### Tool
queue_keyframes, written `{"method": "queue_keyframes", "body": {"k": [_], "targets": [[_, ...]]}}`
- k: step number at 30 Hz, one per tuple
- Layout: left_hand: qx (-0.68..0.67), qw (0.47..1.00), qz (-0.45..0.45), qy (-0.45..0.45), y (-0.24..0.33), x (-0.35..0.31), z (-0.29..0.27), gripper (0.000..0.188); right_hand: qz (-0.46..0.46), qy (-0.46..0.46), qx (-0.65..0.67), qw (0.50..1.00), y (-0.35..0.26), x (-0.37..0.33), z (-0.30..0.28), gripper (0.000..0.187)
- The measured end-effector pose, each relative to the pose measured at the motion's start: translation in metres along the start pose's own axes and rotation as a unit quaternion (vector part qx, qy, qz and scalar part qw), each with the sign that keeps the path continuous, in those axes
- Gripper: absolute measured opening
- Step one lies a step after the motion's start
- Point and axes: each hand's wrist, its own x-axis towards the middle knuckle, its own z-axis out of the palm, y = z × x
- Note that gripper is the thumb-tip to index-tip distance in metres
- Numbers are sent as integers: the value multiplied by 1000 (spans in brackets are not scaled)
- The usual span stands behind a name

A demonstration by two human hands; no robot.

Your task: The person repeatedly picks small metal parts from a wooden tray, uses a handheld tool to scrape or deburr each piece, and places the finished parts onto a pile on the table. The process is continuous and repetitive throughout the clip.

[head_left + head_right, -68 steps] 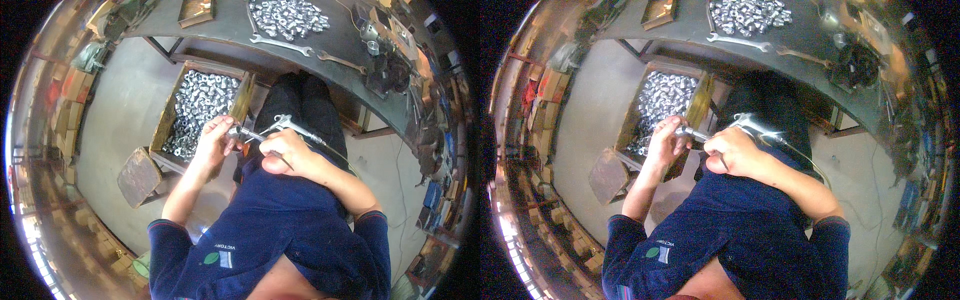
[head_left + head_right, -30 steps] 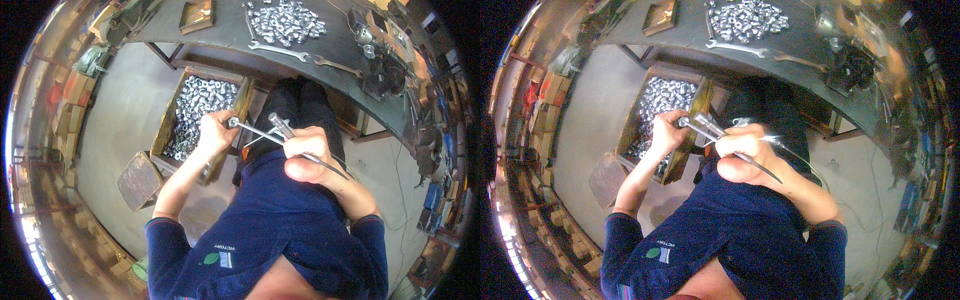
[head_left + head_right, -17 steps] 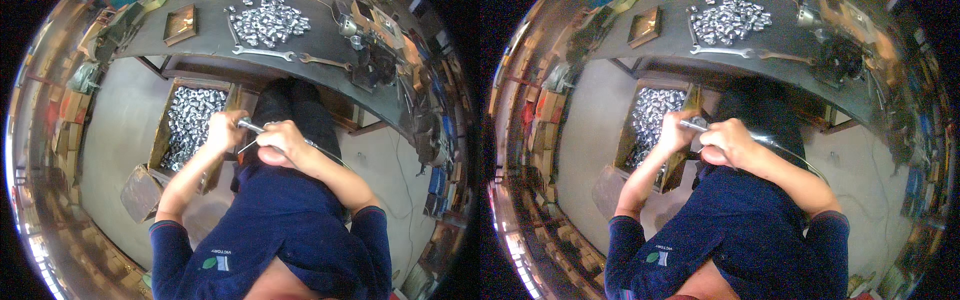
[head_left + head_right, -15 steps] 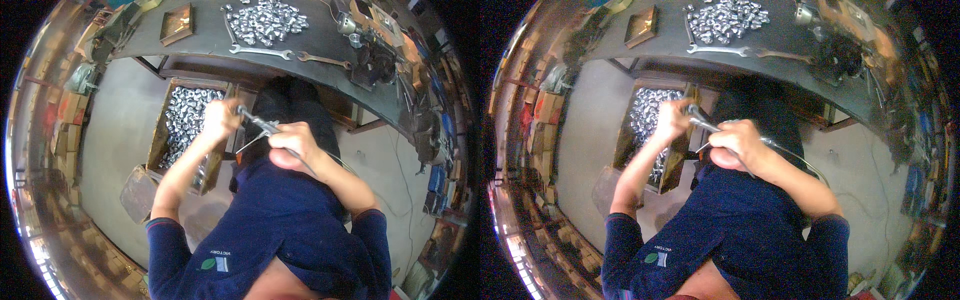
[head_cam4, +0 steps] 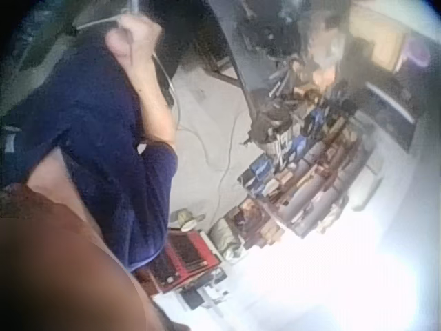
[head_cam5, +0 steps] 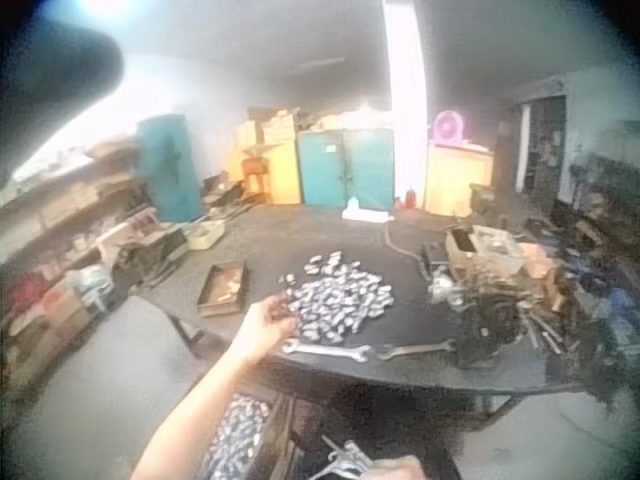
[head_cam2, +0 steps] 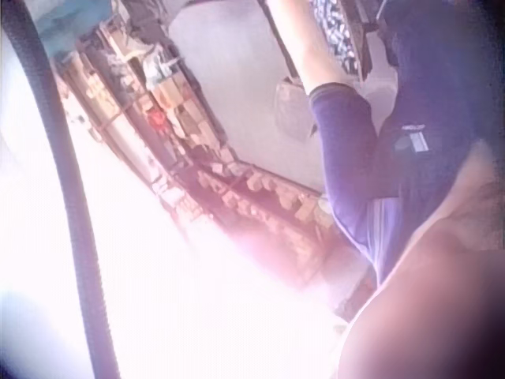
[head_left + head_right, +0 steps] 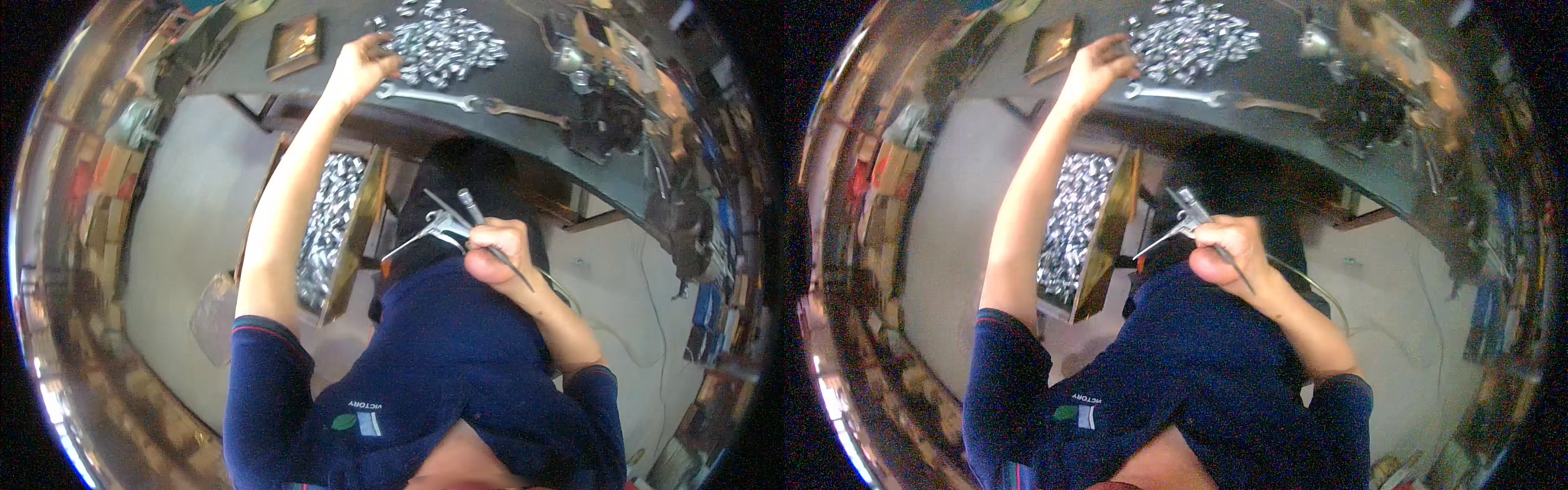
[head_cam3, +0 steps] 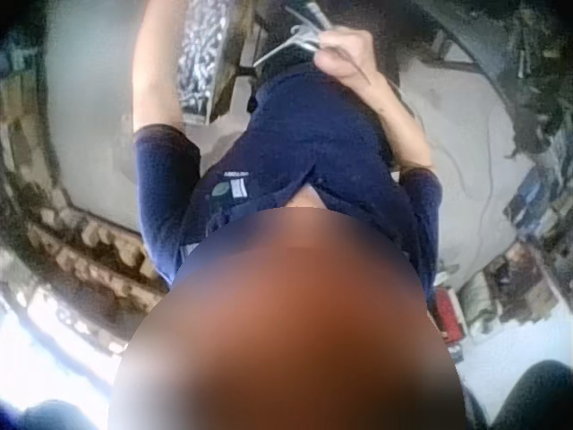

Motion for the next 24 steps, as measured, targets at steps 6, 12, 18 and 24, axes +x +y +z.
{"method": "queue_keyframes", "body": {"k": [6, 12, 18, 24], "targets": [[355, 906, -111, -200, -37, -163, -75, 43, 8, -47, 24, 999, -13, 4, 9, 18], [357, 888, -176, -231, -55, -290, -89, 50, 36, -95, 14, 995, -23, 10, 18, 17], [347, 903, -237, -94, -89, -314, -74, 35, 46, -125, 2, 991, -30, 17, 27, 18], [310, 901, -298, -63, -91, -315, -77, 34, 69, -142, -10, 987, -28, 15, 28, 23]]}}
